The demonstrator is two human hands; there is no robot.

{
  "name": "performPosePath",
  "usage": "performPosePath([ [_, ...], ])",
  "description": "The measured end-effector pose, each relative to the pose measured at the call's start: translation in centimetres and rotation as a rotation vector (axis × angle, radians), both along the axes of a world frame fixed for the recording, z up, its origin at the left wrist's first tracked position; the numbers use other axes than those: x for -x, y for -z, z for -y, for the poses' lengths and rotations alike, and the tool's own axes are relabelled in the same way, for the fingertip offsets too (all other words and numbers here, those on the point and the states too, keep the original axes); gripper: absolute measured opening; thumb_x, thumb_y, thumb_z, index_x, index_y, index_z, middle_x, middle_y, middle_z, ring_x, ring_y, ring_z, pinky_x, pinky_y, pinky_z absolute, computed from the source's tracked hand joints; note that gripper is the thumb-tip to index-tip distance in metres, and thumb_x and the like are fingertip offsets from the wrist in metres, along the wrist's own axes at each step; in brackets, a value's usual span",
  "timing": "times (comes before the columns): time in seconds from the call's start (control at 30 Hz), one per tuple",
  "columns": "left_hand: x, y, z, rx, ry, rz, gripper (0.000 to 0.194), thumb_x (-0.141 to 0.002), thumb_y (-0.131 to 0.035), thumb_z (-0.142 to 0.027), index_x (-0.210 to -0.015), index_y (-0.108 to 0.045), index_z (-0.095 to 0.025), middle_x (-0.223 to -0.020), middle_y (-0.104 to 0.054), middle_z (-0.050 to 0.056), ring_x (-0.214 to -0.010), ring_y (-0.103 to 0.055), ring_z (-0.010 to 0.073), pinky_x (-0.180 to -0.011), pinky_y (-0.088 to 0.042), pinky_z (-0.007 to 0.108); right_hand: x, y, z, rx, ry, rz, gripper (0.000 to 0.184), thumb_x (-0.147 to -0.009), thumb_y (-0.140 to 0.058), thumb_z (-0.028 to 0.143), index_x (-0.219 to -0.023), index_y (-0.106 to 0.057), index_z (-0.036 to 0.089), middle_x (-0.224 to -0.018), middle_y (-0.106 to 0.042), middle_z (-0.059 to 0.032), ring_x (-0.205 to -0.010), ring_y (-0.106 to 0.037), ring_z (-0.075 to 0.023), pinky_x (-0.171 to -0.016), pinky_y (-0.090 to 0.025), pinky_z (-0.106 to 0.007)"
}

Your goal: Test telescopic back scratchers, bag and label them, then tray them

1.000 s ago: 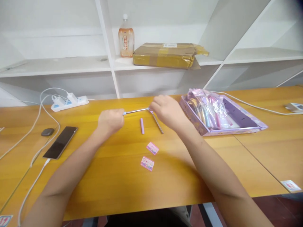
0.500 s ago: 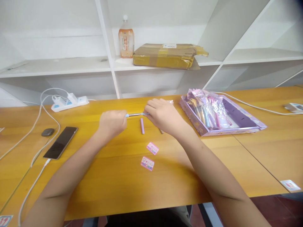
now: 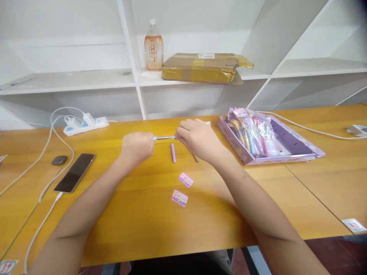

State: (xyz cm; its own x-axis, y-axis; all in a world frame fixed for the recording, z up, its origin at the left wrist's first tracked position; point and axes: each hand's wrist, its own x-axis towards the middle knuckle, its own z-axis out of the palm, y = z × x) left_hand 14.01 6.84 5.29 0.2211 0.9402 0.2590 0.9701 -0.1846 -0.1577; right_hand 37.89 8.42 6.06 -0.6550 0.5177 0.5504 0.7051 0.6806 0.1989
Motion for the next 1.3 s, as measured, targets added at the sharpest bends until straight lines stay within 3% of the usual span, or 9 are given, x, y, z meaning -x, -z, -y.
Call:
performPosePath([
  [0.1, 1.4, -0.3, -1.2, -0.014, -0.047, 0.0, 0.023, -0.092, -0.047, -0.021, -0.079, -0.066, -0.021, -0.079, -0.069, 0.01, -0.075, -0.063, 0.0253, -0.061, -0.022, 0.035, -1.2, -0.4, -1.2, 0.001, 0.038, -0.02, 0.023, -0.106, -0.054, 0.015, -0.087, -0.067, 0.019, -0.092, -0.07, -0.0073, -0.084, -0.051, -0.0222, -0.076, -0.029, -0.036],
  [0.17, 4.3, -1.0, -2.3, -0.054, -0.084, 0.007, 0.022, -0.091, -0.047, -0.024, -0.078, -0.065, -0.021, -0.082, -0.07, 0.009, -0.079, -0.061, 0.0249, -0.063, -0.024, 0.035, -4.1, -0.9, -2.7, 0.014, 0.093, -0.052, 0.021, -0.103, -0.057, 0.014, -0.087, -0.069, 0.02, -0.092, -0.071, -0.008, -0.087, -0.054, -0.0233, -0.078, -0.031, -0.036],
  [0.33, 15.2, -3.3, -3.9, -0.257, -0.175, -0.015, 0.018, -0.087, -0.045, -0.029, -0.072, -0.05, -0.021, -0.079, -0.063, 0.007, -0.082, -0.05, 0.0214, -0.072, -0.03, 0.032, -17.3, -1.4, -6.1, -0.033, 0.439, -0.384, 0.013, -0.091, -0.068, 0.012, -0.086, -0.074, 0.023, -0.091, -0.074, -0.01, -0.091, -0.061, -0.0248, -0.083, -0.042, -0.036],
  [0.4, 17.5, -3.7, -3.9, -0.254, -0.223, -0.054, 0.022, -0.09, -0.04, -0.031, -0.072, -0.048, -0.022, -0.077, -0.062, 0.005, -0.082, -0.048, 0.0209, -0.073, -0.03, 0.03, -21.6, -0.8, -6.7, -0.053, 0.576, -0.453, 0.019, -0.09, -0.067, 0.007, -0.089, -0.076, 0.024, -0.092, -0.076, -0.0108, -0.092, -0.064, -0.0256, -0.089, -0.043, -0.039],
  [0.47, 17.8, -3.7, -3.7, -0.235, -0.22, -0.083, 0.023, -0.092, -0.039, -0.031, -0.073, -0.047, -0.021, -0.078, -0.062, 0.005, -0.085, -0.048, 0.0206, -0.073, -0.029, 0.029, -23.9, -0.1, -7.0, -0.055, 0.64, -0.459, 0.021, -0.089, -0.068, 0.005, -0.089, -0.077, 0.024, -0.093, -0.077, -0.012, -0.093, -0.064, -0.0266, -0.088, -0.044, -0.039],
  [0.7, 15.4, -3.2, -3.9, -0.204, -0.117, -0.057, 0.021, -0.093, -0.039, -0.026, -0.073, -0.043, -0.021, -0.079, -0.063, 0.004, -0.083, -0.048, 0.0189, -0.072, -0.029, 0.029, -24.2, 0.7, -6.8, -0.045, 0.6, -0.43, 0.017, -0.091, -0.072, 0.007, -0.093, -0.079, 0.023, -0.093, -0.077, -0.0118, -0.093, -0.065, -0.025, -0.085, -0.047, -0.035],
  [0.97, 15.7, -3.3, -3.9, -0.224, -0.134, -0.093, 0.024, -0.094, -0.036, -0.027, -0.073, -0.046, -0.021, -0.078, -0.063, 0.004, -0.081, -0.051, 0.0188, -0.07, -0.027, 0.031, -23.9, 0.1, -6.0, 0.05, 0.587, -0.507, 0.006, -0.086, -0.081, 0.02, -0.089, -0.078, 0.024, -0.092, -0.075, -0.0099, -0.09, -0.063, -0.0248, -0.086, -0.046, -0.037],
  [1.3, 15.3, -3.8, -3.9, -0.212, -0.202, -0.095, 0.022, -0.094, -0.041, -0.028, -0.077, -0.052, -0.021, -0.081, -0.058, 0.004, -0.08, -0.044, 0.0207, -0.068, -0.023, 0.032, -23.7, 0.1, -6.1, 0.006, 0.543, -0.486, 0.002, -0.088, -0.079, 0.025, -0.089, -0.078, 0.023, -0.093, -0.075, -0.0115, -0.091, -0.061, -0.0249, -0.085, -0.044, -0.038],
])
